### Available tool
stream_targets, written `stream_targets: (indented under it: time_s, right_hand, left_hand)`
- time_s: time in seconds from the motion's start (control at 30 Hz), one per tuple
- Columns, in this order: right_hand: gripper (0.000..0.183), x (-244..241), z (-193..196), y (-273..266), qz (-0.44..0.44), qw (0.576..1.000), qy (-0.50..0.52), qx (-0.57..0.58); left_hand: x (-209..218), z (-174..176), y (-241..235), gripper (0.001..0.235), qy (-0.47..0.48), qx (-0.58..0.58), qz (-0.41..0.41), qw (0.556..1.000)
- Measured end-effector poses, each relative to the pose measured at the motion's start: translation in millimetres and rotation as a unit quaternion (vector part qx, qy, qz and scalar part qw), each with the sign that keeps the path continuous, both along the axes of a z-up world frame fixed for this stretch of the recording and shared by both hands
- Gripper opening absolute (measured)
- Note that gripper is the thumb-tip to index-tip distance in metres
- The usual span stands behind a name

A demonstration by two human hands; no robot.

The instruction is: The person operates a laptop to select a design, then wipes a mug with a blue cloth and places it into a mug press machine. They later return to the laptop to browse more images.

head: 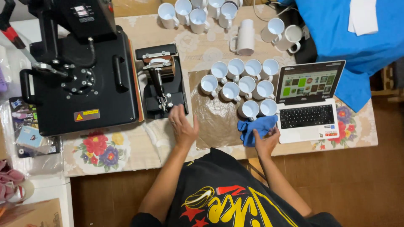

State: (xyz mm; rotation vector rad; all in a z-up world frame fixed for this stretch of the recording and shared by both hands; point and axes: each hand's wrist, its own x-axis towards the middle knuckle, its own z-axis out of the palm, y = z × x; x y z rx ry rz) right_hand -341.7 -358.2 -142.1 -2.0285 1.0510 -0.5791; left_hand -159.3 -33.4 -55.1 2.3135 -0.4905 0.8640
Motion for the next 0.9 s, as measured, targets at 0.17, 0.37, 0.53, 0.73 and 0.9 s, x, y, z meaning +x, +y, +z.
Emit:
stream_targets:
  time_s: [0.17, 0.37, 0.53, 0.73, 0.9]
  right_hand:
    - [0.106, 7, -33, -10, -0.08, 0.977, 0.128, 0.149]
    - [0.059, -21, -74, -28, -0.037, 0.964, 0.198, 0.174]
    - [0.03, -39, -35, -17, 0.042, 0.944, -0.03, 0.327]
    - [0.039, -66, 31, -33, 0.329, 0.798, -0.06, 0.501]
    - [0.043, -71, 103, -143, 0.436, 0.859, -0.01, 0.268]
  left_hand:
    - [-105, -20, -28, 0.078, 0.138, 0.052, -0.208, 0.967]
    - [-149, -18, -48, 0.07, 0.276, 0.101, -0.366, 0.883]
    - [-138, 4, -85, 0.08, 0.333, 0.06, -0.365, 0.867]
    - [-149, 2, -154, 0.089, 0.418, -0.012, -0.364, 0.832]
    - [-142, -68, -165, 0.054, 0.538, -0.198, -0.124, 0.81]
